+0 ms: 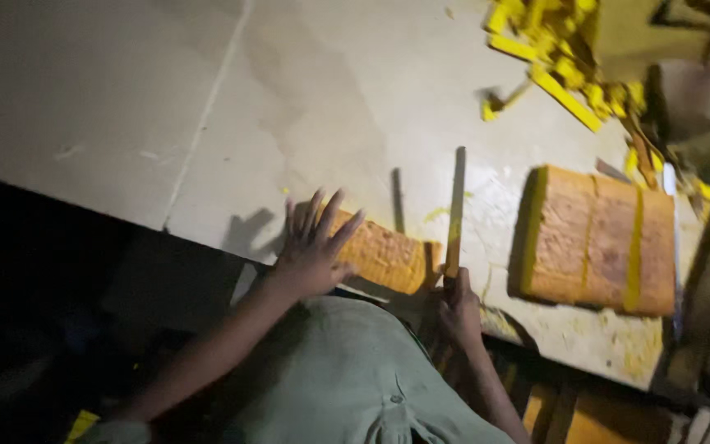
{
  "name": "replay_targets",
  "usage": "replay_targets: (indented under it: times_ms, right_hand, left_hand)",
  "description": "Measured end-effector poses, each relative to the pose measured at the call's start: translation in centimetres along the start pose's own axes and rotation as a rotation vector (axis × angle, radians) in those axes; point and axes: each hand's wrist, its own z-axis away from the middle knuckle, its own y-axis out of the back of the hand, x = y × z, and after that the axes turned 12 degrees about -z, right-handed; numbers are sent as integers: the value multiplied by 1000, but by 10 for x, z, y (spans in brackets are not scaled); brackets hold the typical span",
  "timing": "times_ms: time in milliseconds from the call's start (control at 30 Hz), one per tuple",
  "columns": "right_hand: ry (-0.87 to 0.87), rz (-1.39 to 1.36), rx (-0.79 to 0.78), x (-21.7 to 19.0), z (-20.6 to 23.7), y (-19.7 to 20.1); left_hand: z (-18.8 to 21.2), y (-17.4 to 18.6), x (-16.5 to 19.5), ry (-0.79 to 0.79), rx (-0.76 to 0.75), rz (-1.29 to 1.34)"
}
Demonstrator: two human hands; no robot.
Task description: The person slices rectangular yellow sponge cakes into thin even strips with a long knife on a tiled worktable, moving finished slices aside. They lift a baked cake out of a metal baking tray, place it on the table, and continue slicing it into pieces.
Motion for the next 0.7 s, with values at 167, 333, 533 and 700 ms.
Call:
replay_targets:
  times_ms: [167,333,533,700]
  right_hand:
    - [-192,-168,18,-69,-19,-48]
    - [-167,-173,80,-143,-81,-127]
    - [-278,-794,59,-274,-226,-254]
    - [-179,-911,-119,-372,-353,-346]
  left_hand:
    - [74,-28,-67,315,-61,134]
    - [60,-44,-195,325,56,65]
    - [-39,-15,-383,615,130,-133]
    - [-96,19,-424,743,-98,-184]
